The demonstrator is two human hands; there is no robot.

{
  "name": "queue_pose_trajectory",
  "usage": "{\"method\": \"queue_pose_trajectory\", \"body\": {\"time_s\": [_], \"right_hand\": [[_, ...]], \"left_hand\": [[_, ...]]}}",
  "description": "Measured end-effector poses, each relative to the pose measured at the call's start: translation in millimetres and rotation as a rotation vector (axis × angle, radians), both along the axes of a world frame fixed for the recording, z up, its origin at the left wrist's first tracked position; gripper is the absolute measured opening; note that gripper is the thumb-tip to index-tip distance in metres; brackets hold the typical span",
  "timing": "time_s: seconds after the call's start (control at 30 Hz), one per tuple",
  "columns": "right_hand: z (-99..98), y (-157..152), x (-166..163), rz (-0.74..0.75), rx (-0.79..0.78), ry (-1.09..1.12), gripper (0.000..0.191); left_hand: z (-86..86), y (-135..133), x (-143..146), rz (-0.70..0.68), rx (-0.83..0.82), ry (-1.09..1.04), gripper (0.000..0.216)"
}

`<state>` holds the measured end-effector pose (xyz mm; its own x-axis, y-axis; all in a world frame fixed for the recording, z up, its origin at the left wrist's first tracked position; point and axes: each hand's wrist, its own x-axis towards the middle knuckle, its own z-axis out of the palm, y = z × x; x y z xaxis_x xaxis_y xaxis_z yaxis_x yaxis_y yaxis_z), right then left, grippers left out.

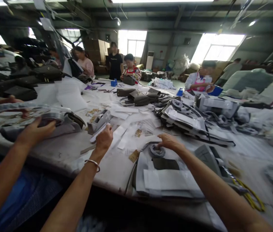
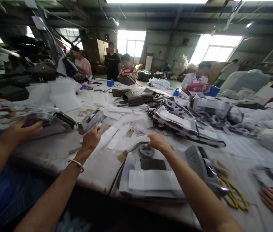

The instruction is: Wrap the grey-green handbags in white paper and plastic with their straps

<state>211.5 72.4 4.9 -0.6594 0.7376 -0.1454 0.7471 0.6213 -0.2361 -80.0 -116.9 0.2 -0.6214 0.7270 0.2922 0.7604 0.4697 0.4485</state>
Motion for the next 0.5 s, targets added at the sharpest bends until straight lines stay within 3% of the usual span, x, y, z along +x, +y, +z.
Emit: {"method": "queue_pose_trajectory", "body": {"time_s": [0.13,0.27,0.37,0.5], "right_hand": [[15.5,-16,8,0.005,-0.134,0.215,0.048],[5.4,-45,11,-0.010,-0.501,0.711,0.042],[-7.9,-54,19,-0.137,-0.629,1.021,0.044],[-18.9,-47,39,-0.267,-0.534,1.107,0.047]], "left_hand": [[-3.5,21,67,-0.348,0.076,-0.213,0.019],[-11.9,43,128,-0.604,0.120,-0.324,0.017],[-15.1,55,145,-0.699,0.104,-0.328,0.019],[-20.5,73,141,-0.693,0.024,-0.228,0.020]]}}
